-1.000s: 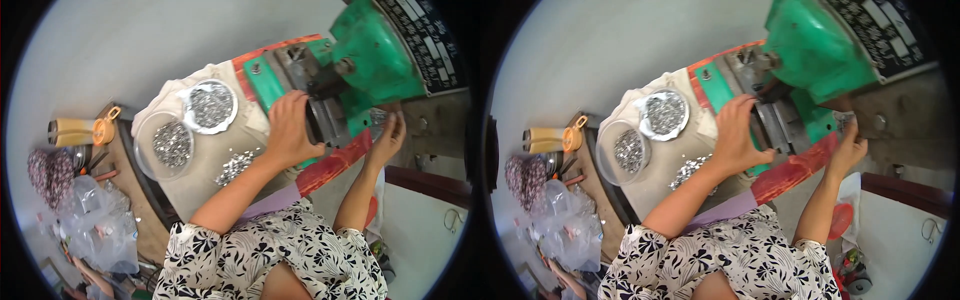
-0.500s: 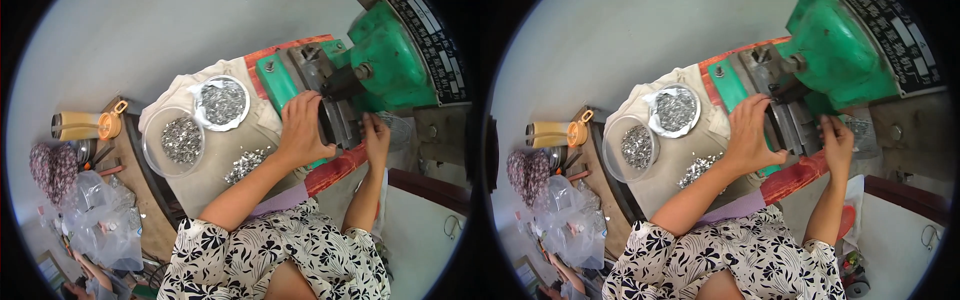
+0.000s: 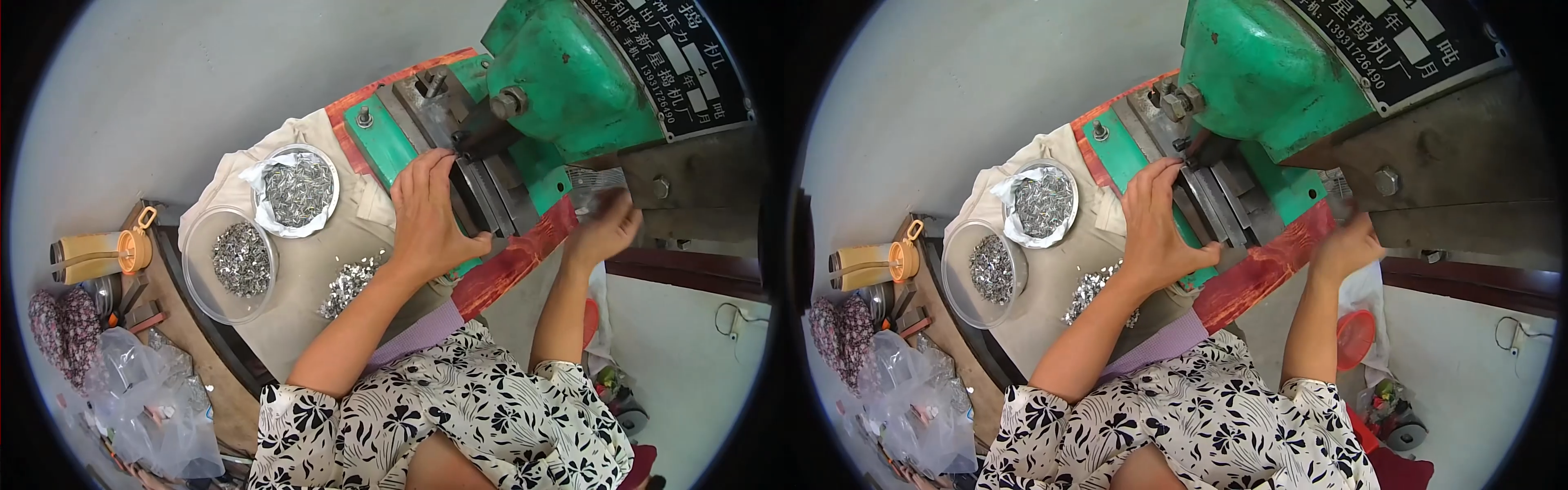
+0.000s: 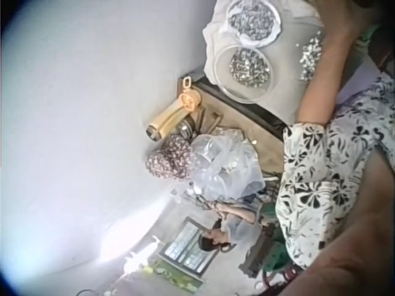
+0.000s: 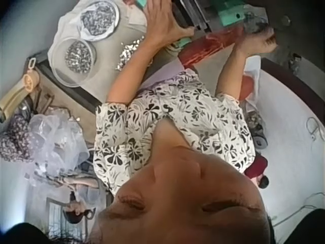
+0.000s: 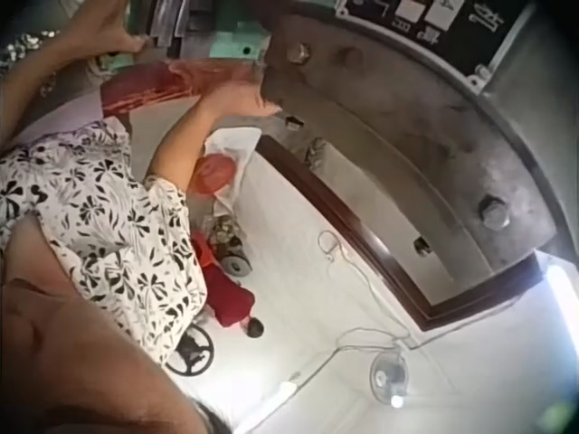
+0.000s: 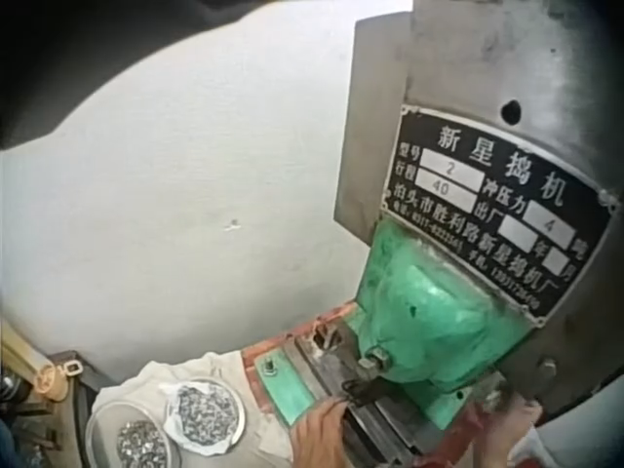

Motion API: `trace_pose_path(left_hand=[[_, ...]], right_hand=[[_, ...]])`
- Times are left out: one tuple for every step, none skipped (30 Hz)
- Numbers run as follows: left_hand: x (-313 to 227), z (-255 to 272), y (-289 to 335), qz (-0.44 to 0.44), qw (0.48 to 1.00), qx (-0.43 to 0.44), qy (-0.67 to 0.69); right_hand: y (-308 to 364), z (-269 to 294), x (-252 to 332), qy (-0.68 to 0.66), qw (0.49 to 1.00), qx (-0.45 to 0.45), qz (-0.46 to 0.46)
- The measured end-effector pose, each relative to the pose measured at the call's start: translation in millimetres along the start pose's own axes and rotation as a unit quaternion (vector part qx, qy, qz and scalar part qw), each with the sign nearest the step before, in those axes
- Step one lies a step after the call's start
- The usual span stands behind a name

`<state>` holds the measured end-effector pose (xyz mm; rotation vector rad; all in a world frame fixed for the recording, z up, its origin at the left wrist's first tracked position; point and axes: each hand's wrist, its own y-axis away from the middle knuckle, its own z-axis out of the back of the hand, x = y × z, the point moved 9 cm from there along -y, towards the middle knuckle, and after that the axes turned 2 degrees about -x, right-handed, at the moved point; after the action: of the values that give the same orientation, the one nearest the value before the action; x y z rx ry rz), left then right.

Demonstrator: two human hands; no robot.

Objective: The recorder aligns small metal fasteners onto a guide rail and then uses a press machine to secure them.

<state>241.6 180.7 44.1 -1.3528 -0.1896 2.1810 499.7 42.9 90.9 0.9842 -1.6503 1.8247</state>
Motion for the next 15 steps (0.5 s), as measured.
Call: trace_pose_path(left_hand=[[2, 0, 1, 0.0, 1.0, -0.001, -0.002], [3, 2, 1, 0.0, 1.0, -0.002, -0.003], [4, 2, 2, 0.001, 1.0, -0.001, -0.003], [3, 2, 2, 0.001, 1.0, -0.002, -0.002], [-2, 0, -1, -0.004, 1.0, -0.001, 0.008], [-2, 0, 0, -0.005, 1.0, -0.001, 0.008], [-2, 0, 0, -0.007, 1.0, -0.003, 0.007], [-2, -1, 0, -0.008, 1.0, -0.003, 0.007], [0, -2, 1, -0.007, 1.0, -0.003, 0.008], [2, 0, 1, -0.005, 1.0, -0.006, 0.003], [3, 2, 2, -0.004, 1.0, -0.008, -0.001], [5, 2, 1, -0.001, 1.0, -0.012, -0.003], [3, 1, 1, -0.004, 1.0, -0.009, 0.007], [2, 0, 0, -0.006, 1.0, -0.007, 0.015], [5, 3, 2, -0.002, 1.0, -0.008, 0.004]], right_hand=[[-13, 21, -4, -0.008, 0.991, -0.074, 0.111], [-27, 28, 4, -0.012, 0.982, -0.094, 0.163], [-45, 38, 18, -0.015, 0.97, -0.116, 0.215], [-64, 49, 34, 0.113, 0.925, -0.123, 0.342], [-87, 61, 51, 0.245, 0.842, -0.131, 0.463], [-115, 67, 54, 0.304, 0.799, -0.128, 0.503], [-132, 64, 62, 0.361, 0.75, -0.124, 0.54], [-124, 53, 80, 0.363, 0.748, -0.124, 0.542], [-129, 39, 87, 0.344, 0.775, -0.103, 0.52], [-134, 28, 96, 0.322, 0.802, -0.082, 0.497], [-131, 19, 109, 0.298, 0.827, -0.06, 0.473], [-126, 10, 122, 0.273, 0.85, -0.038, 0.449], [-129, 7, 136, 0.256, 0.867, -0.018, 0.426], [-133, 6, 148, 0.239, 0.884, 0.002, 0.402], [-136, 0, 146, 0.208, 0.907, 0.026, 0.366]])
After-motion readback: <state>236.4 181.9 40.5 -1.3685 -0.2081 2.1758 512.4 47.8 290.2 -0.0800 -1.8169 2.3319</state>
